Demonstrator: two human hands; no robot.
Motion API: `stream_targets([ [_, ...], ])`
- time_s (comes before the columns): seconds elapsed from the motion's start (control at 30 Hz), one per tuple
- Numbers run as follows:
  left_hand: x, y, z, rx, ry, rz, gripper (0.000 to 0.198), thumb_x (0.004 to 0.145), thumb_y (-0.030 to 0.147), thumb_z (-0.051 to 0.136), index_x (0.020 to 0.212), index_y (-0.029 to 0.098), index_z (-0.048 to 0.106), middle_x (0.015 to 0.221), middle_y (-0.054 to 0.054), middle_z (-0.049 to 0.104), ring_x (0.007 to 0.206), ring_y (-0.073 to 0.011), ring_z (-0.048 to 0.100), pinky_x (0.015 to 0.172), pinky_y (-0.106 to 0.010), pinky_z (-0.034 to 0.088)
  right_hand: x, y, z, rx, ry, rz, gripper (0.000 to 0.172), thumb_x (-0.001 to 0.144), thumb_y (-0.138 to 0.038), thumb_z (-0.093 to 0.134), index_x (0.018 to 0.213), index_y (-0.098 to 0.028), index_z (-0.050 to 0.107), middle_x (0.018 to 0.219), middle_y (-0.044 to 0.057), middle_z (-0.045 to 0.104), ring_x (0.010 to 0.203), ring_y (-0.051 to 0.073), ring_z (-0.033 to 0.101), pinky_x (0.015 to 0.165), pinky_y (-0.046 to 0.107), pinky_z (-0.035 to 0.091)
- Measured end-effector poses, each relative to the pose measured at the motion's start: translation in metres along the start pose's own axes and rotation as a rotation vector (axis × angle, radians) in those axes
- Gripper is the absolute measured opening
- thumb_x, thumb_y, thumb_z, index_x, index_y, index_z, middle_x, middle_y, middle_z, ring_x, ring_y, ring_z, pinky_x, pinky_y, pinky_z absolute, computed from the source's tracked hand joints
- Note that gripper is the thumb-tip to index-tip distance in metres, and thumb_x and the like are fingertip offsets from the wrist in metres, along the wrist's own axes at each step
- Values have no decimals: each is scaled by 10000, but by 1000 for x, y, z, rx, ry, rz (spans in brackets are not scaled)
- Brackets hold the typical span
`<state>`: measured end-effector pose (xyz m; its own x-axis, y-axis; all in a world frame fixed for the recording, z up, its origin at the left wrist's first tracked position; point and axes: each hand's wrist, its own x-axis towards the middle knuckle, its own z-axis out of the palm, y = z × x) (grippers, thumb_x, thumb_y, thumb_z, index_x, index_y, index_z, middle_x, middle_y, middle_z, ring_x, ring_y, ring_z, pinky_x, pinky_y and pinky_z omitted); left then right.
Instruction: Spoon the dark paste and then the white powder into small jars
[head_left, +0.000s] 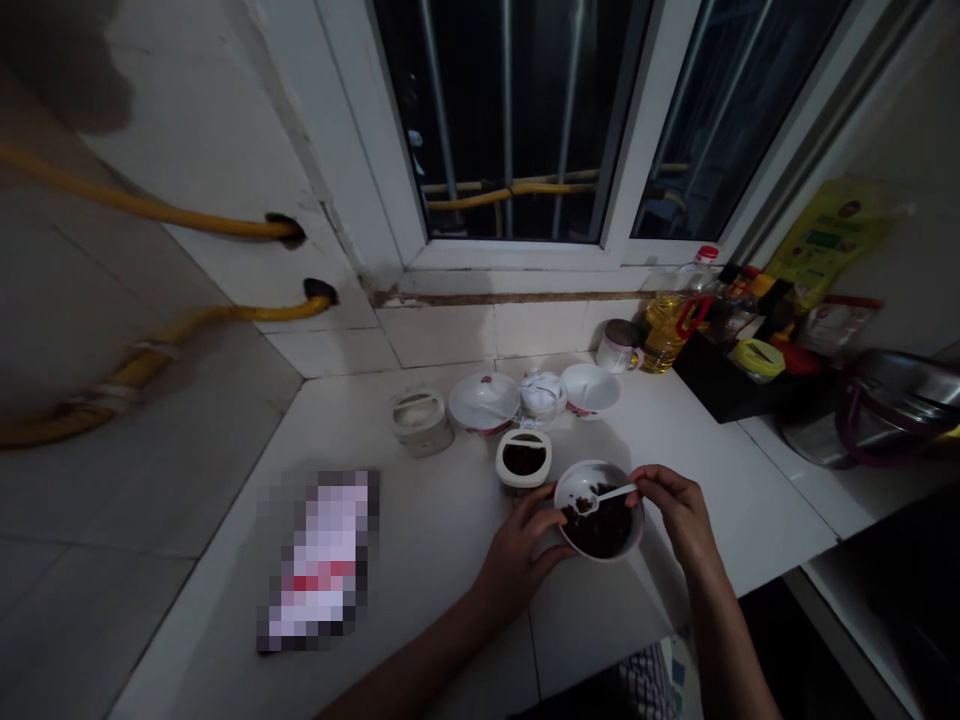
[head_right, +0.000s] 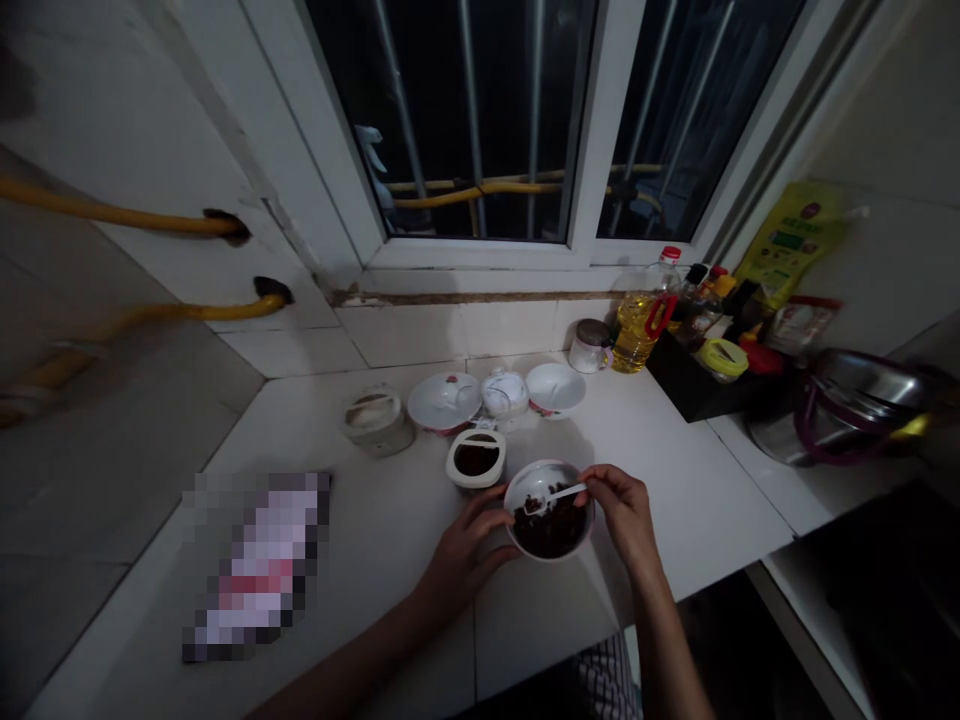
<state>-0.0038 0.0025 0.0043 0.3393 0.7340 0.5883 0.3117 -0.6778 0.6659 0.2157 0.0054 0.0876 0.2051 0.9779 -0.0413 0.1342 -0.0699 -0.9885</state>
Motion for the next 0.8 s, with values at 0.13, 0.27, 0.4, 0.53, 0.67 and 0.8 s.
stream_targets([
  [0.13, 0, 0, 1, 1, 28, 11, 224, 884, 370, 604, 1045, 216, 584, 1241, -119, 558, 1143, -238, 574, 904, -367, 521, 1, -2, 2, 36, 25, 7, 183, 666, -363, 666, 686, -181, 674, 508, 3, 634, 564, 163, 542, 642, 290, 412],
  [0.27, 0, -1, 1, -9, -4, -17, 229, 874, 360, 620, 1050, 217, 581, 1255, -124, 550, 1154, -246, 569, 912, -381, 517, 4, -8, 9, 72, 51, 15, 186, 655, -365, 669, 698, -184, 670, 516, 2, 637, 560, 168, 562, 635, 294, 429],
  [0.4, -1, -2, 1, -21, -32, -50, 229, 869, 350, 628, 1049, 218, 581, 1268, -124, 542, 1174, -253, 557, 930, -392, 506, 9, -17, 24, 61, 47, -30, 211, 691, -395, 642, 744, -191, 657, 561, 6, 656, 566, 174, 583, 623, 302, 454],
  [0.53, -2, -2, 1, -7, -45, -67, 236, 863, 358, 634, 1046, 220, 578, 1250, -123, 543, 1167, -261, 561, 925, -403, 507, 11, -22, 46, -143, 103, -294, 189, 822, -369, 557, 838, -207, 654, 668, 29, 694, 747, 216, 625, 790, 377, 468],
  [0.67, 0, -1, 0, -1, -24, -31, 246, 878, 386, 608, 1055, 222, 560, 1246, -126, 533, 1152, -254, 568, 918, -399, 512, 11, -21, 61, -475, 35, -711, 198, 896, -199, 460, 927, -237, 652, 773, 24, 709, 856, 207, 613, 1022, 471, 340],
  [0.8, 0, -1, 1, -4, -4, 1, 245, 895, 386, 584, 1074, 224, 542, 1258, -126, 523, 1163, -243, 556, 922, -388, 507, 10, -20, 61, -641, -88, -955, 305, 865, -81, 425, 995, -242, 649, 827, 19, 704, 805, 188, 609, 1025, 487, 343],
])
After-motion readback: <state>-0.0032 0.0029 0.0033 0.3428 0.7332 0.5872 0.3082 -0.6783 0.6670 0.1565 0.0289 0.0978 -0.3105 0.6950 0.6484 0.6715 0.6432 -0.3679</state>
